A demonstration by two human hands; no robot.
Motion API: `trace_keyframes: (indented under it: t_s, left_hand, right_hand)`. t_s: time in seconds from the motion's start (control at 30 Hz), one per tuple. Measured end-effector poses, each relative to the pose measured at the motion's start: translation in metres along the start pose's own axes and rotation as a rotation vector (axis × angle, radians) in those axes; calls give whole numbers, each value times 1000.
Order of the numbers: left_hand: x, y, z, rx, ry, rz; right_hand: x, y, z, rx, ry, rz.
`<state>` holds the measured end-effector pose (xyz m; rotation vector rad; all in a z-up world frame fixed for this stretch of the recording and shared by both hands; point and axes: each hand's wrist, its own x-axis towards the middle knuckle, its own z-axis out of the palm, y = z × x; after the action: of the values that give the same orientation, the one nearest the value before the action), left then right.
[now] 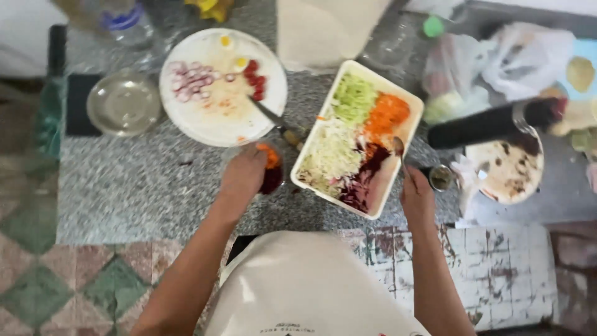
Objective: The person assembles a salad by hand, layering shredded cabbage, red cabbage, carrots, and lettuce into a small glass bowl. The person uses only their hands to transfer the vegetables from a tray to the bowl.
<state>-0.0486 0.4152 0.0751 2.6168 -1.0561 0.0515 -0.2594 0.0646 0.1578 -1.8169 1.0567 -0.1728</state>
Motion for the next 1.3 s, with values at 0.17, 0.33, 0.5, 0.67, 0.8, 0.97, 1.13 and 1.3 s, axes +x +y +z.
trace_keyframes:
  t_s: [0.17, 0.33, 0.5, 0.67, 0.8, 0.97, 1.13, 1.3]
  left_hand:
    - [15, 1, -9, 122, 15, 128]
    - [37, 18, -1, 167, 134, 252]
    - [65, 53, -3, 144, 158, 364]
    - [103, 81, 55, -232, -126, 306]
    - [165, 139, 96, -323, -122, 355]
    - [240, 191, 139, -549, -178, 470]
    - [266, 206, 161, -291, -80, 653]
    - [271, 197, 232, -337, -111, 660]
  right_hand:
    - [40, -48, 7, -392, 41, -174]
    - [126, 4, 23, -676, 82, -373]
    - [162, 67, 44, -853, -7, -265]
    - [78, -15, 16, -683, -72, -126]
    - [84, -2, 16, -452, -148, 60]
    - [115, 49, 43, 95, -62, 257]
    - [95, 20, 47, 367, 24, 395]
    - [114, 15, 62, 580, 3, 359]
